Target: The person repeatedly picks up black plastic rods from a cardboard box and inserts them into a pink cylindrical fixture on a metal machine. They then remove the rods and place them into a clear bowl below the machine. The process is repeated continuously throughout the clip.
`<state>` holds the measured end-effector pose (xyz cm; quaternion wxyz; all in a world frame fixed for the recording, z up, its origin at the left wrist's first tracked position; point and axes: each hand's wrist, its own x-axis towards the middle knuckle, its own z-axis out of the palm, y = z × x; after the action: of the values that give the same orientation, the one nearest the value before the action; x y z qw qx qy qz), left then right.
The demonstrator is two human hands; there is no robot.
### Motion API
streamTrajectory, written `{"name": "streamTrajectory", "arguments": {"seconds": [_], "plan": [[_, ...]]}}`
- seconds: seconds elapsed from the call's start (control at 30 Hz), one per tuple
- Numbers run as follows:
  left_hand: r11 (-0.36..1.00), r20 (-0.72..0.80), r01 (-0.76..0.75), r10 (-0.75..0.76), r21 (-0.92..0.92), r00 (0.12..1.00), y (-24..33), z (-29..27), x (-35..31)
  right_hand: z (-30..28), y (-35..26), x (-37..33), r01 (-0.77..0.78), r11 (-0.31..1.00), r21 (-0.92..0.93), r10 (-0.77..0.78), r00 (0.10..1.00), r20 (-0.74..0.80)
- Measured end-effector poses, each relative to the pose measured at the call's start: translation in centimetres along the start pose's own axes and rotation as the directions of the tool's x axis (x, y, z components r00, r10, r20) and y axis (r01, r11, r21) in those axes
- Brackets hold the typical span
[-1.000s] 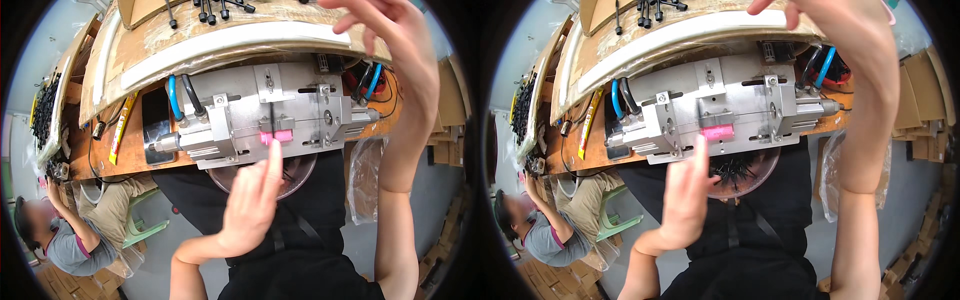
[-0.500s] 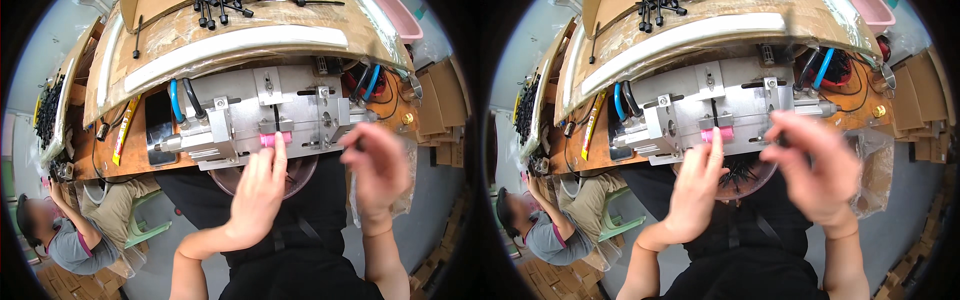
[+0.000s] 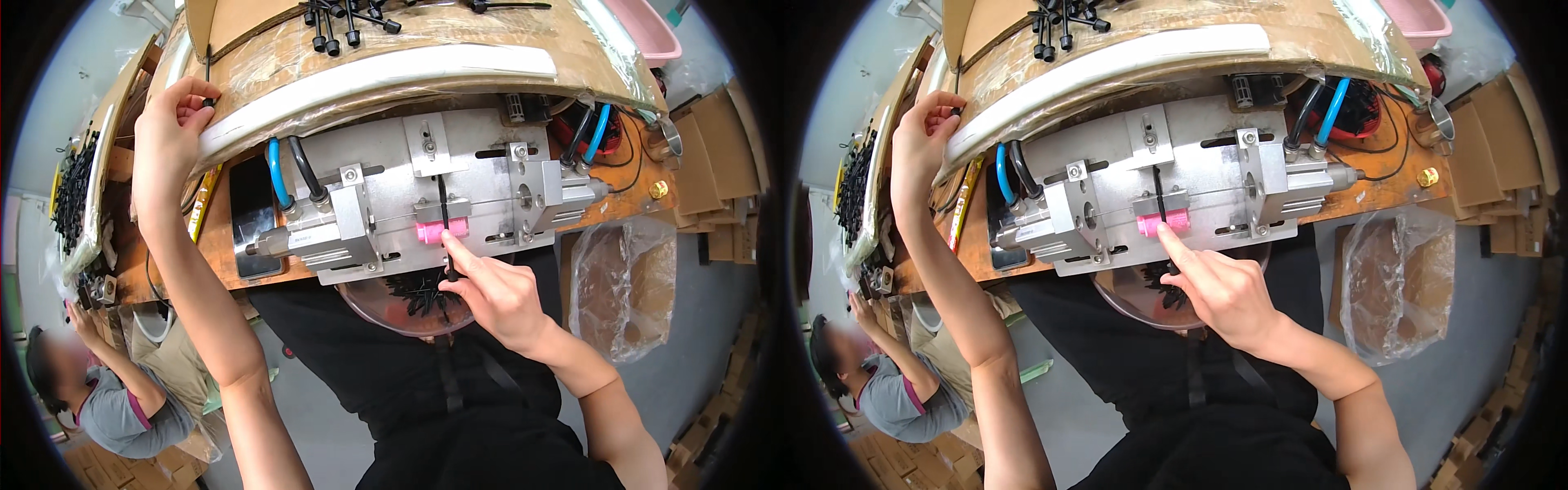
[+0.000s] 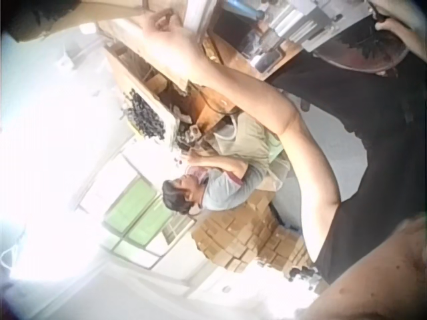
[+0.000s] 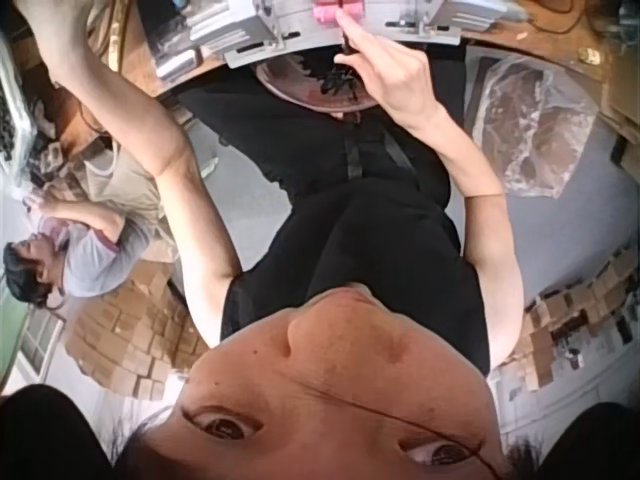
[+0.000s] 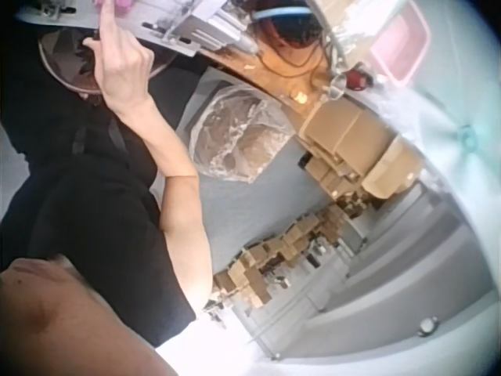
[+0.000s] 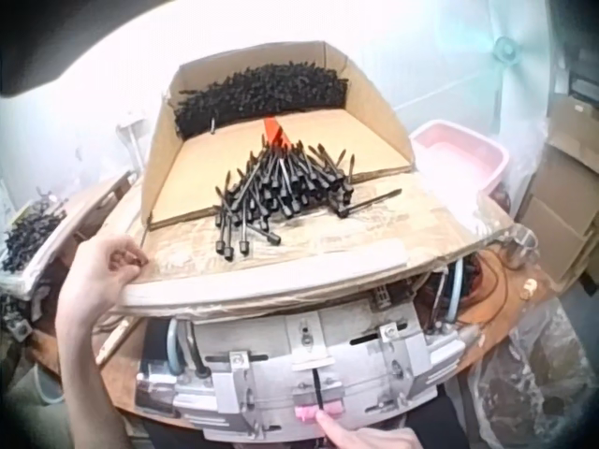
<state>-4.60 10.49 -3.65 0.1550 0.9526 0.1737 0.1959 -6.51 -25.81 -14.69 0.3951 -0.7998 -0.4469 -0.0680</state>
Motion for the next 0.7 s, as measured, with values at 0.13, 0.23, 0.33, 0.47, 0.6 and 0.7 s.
{"name": "streamTrajectory", "arguments": {"seconds": [0.13, 0.23, 0.33, 0.47, 0.6, 0.7], "plan": [[0.988, -0.274, -0.155, 0.154, 0.019, 0.949, 3.9, 1.1, -5.2, -4.3, 0.1, 4.1, 0.142, 0.983, -0.116, -0.140, 0.990, 0.019], [0.969, -0.271, -0.216, 0.177, -0.118, 0.946, 10.2, 3.9, -12.4, -8.6, 3.6, 10.5, 0.245, 0.830, -0.502, -0.381, 0.905, -0.188], [0.923, -0.094, -0.337, 0.325, -0.186, 0.941, 12.3, 5.8, -19.0, -11.1, 5.1, 18.0, 0.065, 0.798, -0.600, -0.150, 0.984, -0.093], [0.944, 0.124, -0.294, 0.313, -0.150, 0.942, 15.4, 8.3, -21.1, -11.3, 5.2, 21.9, -0.071, 0.769, -0.635, 0.140, 0.988, 0.059], [0.936, 0.116, -0.348, 0.351, -0.051, 0.929, 16.0, 9.7, -20.5, -13.2, 4.3, 19.3, -0.107, 0.931, -0.349, 0.089, 0.994, -0.067], [0.942, 0.131, -0.336, 0.335, -0.014, 0.933, 15.9, 9.9, -20.8, -13.2, 4.7, 14.5, 0.038, 0.999, -0.016, -0.041, 0.983, -0.177]]}}
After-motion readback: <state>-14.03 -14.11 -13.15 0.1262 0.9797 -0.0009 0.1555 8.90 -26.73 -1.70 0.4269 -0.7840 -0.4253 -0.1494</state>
